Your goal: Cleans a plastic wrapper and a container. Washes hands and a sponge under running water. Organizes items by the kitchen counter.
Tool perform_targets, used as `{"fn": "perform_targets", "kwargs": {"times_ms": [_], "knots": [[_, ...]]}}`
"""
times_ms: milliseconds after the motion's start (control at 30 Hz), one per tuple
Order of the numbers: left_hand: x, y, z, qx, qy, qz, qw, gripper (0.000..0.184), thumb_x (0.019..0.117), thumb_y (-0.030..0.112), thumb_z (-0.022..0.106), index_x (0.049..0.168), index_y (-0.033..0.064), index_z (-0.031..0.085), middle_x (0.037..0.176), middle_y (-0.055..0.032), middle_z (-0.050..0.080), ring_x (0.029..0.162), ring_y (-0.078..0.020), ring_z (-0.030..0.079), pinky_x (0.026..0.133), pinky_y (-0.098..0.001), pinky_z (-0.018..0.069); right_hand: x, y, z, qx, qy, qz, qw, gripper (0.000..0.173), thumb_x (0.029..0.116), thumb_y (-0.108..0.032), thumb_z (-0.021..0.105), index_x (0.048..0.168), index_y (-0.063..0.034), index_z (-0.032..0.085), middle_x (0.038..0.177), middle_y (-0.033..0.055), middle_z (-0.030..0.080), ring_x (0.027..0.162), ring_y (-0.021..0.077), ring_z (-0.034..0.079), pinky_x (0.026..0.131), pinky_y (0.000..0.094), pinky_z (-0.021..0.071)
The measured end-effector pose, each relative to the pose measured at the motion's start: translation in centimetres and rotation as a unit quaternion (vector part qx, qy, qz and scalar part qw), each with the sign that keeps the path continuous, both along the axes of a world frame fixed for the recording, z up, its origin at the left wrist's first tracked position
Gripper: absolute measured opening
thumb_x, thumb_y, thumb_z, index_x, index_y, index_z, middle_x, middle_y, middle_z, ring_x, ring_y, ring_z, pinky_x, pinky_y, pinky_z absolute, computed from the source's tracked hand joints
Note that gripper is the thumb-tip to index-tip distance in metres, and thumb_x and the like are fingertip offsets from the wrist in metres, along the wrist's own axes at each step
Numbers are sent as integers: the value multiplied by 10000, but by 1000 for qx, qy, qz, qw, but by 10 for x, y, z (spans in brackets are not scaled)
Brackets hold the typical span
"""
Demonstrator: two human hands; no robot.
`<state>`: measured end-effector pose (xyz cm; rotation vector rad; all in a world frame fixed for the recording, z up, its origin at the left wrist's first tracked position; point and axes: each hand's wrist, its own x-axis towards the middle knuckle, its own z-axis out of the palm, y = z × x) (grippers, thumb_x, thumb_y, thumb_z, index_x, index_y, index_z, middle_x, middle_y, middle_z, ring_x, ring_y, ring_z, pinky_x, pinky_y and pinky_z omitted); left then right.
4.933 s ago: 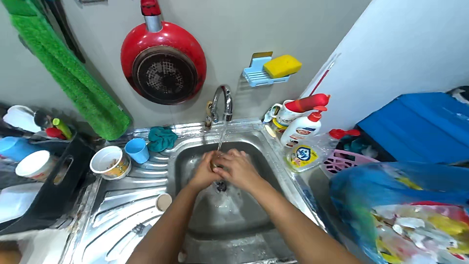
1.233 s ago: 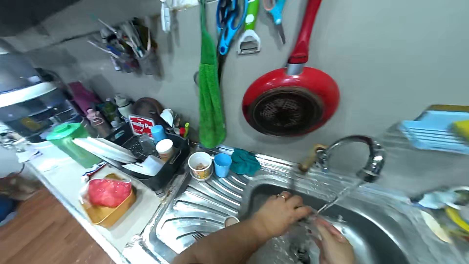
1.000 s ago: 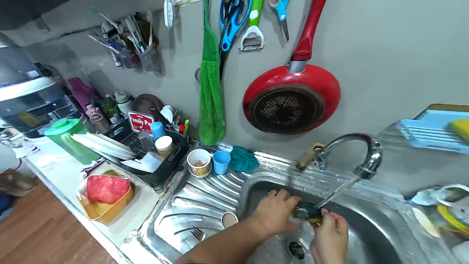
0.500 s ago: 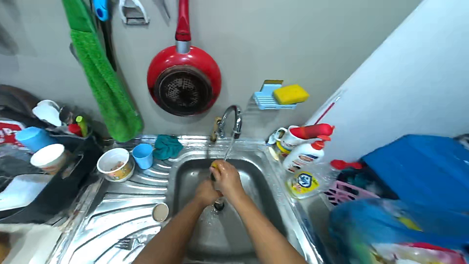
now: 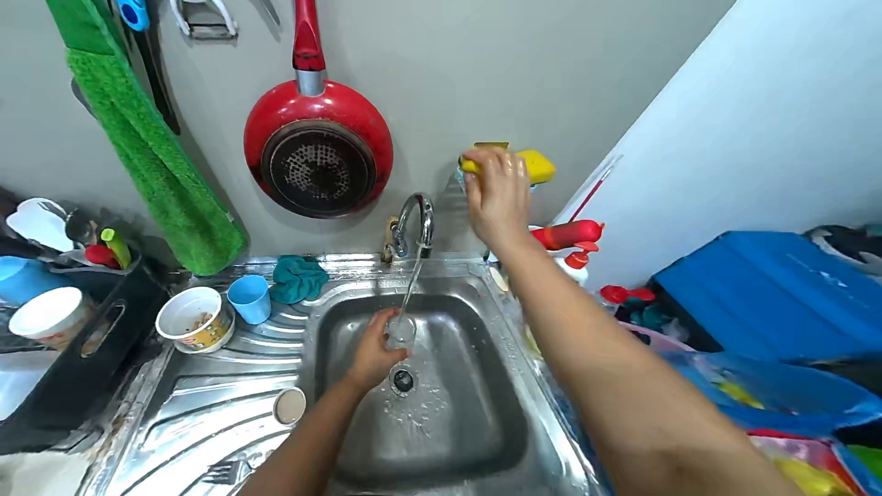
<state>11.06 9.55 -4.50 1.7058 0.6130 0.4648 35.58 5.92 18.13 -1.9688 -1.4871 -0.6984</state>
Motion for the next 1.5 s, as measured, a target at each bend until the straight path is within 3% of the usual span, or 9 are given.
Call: {"fn": "perform_targets", "kwargs": {"times_ms": [200, 333, 500, 633, 767, 967, 1133, 1400, 1500], "knots": [[-4, -2, 10, -198, -64, 36, 978, 712, 936, 144, 731, 1541, 128, 356, 1295, -169, 617, 1020, -262, 694, 852, -436, 608, 10, 6, -22, -62, 22, 0, 998, 519, 1029, -237, 575, 1522, -109, 479, 1607, 195, 388, 1513, 400, 315, 1234, 592, 257], [-5, -7, 16, -466, -106, 66, 876, 655, 1098, 540, 211, 1492, 43, 376, 1194, -227, 648, 1016, -338, 692, 883, -495, 586, -64, -34, -97, -78, 144, 70, 984, 270, 999, -110, 562, 1231, -53, 690, 1268, 189, 648, 1167, 348, 636, 988, 562, 521], [-5, -12, 10, -522, -103, 76, 843, 776, 1053, 649, 163, 1441, 26, 413, 1094, -218, 685, 940, -304, 709, 861, -431, 589, -105, -46, -180, -266, 597, 114, 748, 510, 1106, -488, 315, 1436, -204, 581, 1357, 96, 641, 1188, 250, 640, 980, 509, 527], [-27, -9, 22, -364, 8, 38, 931, 596, 1100, 485, 352, 1554, 100, 325, 1177, -189, 654, 892, -267, 703, 817, -417, 598, -113, -51, -187, -266, 720, 141, 625, 576, 1060, -473, 469, 1561, -202, 383, 1354, 144, 620, 1156, 288, 636, 939, 507, 540], [-73, 1, 20, -205, 11, 116, 972, 739, 1004, 422, 637, 1588, 171, 259, 1376, -180, 572, 991, -306, 713, 816, -486, 618, -124, -57, -183, -207, 628, 173, 730, 743, 837, -114, 841, 1494, -150, 495, 1399, 136, 563, 1083, 280, 666, 875, 495, 597], [-176, 21, 33, 265, 300, 49, 915, 593, 802, 384, 857, 1331, 191, 668, 1315, -152, 626, 1246, -360, 570, 1033, -572, 487, -127, -71, -231, -152, 380, 141, 902, 780, 664, -220, 966, 1321, -47, 582, 1324, 182, 602, 1191, 321, 619, 1007, 524, 543], [-185, 8, 20, 240, 449, -16, 860, 627, 824, 375, 821, 1400, 230, 619, 1391, -173, 558, 1280, -386, 530, 1052, -531, 475, -122, -69, -221, -156, 363, 124, 910, 774, 715, -192, 939, 1369, -42, 552, 1375, 175, 583, 1226, 311, 613, 1034, 512, 531], [-71, -6, -2, 296, 216, -52, 929, 427, 830, 153, 796, 1244, 133, 693, 1348, -164, 592, 1253, -346, 572, 1040, -524, 505, -113, -51, -106, -405, 201, 148, 880, 735, 797, -379, 876, 1452, -265, 561, 1274, 83, 691, 1140, 287, 668, 1005, 566, 518], [-9, -15, 1, 73, 156, -58, 983, 430, 922, 121, 730, 1313, -12, 610, 1407, -194, 555, 1228, -292, 600, 1044, -460, 508, -126, -50, -57, -499, 96, 107, 855, 514, 846, -435, 811, 1304, -253, 668, 1131, 69, 731, 1082, 301, 677, 965, 579, 513]]}}
